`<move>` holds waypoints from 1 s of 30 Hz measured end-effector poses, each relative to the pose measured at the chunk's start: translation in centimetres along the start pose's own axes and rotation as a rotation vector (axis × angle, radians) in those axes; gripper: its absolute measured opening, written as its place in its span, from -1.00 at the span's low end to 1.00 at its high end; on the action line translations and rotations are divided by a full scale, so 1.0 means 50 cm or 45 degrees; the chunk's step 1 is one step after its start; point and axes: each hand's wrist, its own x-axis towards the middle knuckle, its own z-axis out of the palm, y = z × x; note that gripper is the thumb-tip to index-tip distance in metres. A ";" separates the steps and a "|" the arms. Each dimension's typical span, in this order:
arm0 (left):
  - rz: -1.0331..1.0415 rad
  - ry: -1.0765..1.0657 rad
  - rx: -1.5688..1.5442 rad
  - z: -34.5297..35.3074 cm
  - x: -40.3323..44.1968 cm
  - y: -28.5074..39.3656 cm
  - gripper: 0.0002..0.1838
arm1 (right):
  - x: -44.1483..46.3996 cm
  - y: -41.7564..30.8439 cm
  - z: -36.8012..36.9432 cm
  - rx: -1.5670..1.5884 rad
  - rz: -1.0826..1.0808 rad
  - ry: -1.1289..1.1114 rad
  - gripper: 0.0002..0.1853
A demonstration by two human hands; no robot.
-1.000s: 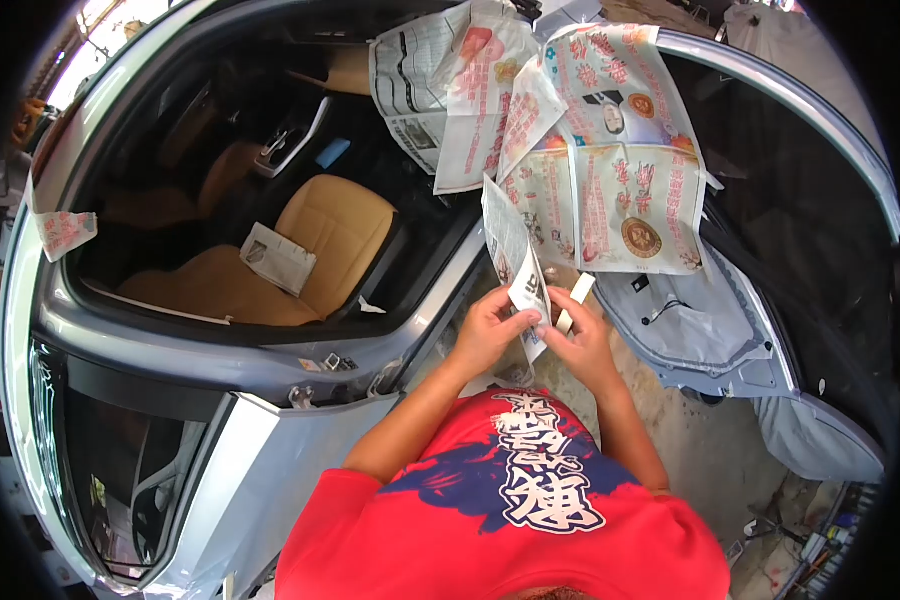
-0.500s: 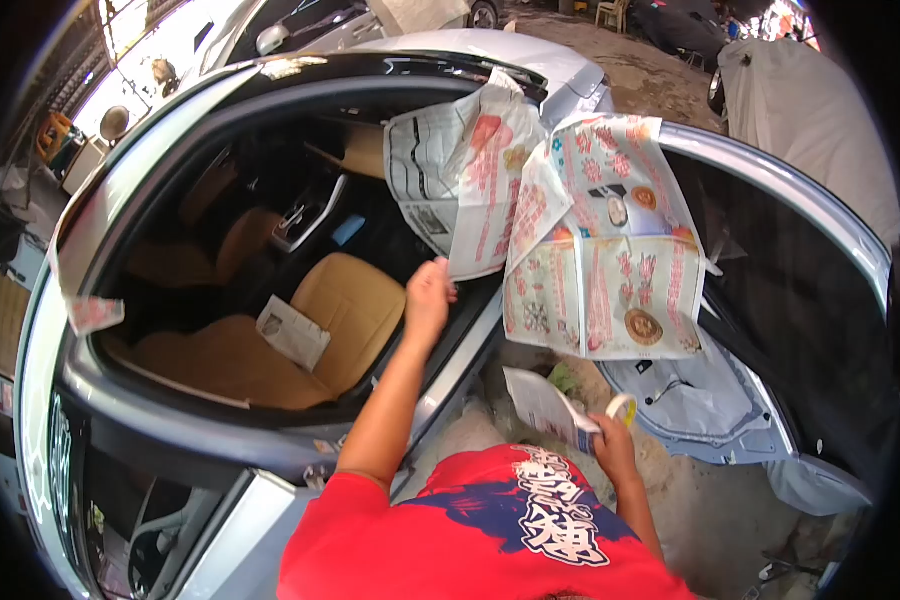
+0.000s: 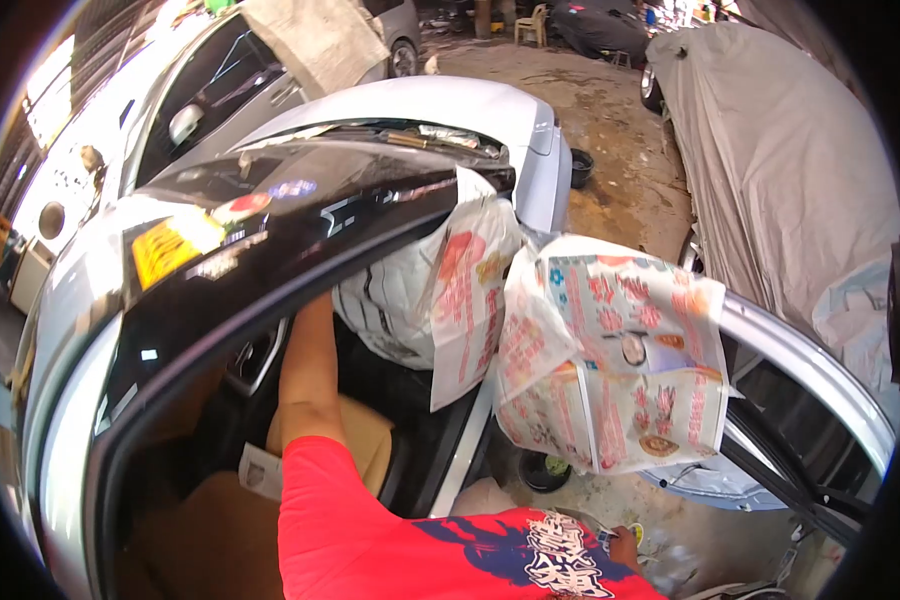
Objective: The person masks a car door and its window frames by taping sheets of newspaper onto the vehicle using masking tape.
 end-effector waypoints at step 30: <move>0.419 -0.087 0.961 -0.166 -0.229 -0.242 -0.68 | 0.126 -0.181 -0.013 -0.087 -0.311 -0.160 -0.68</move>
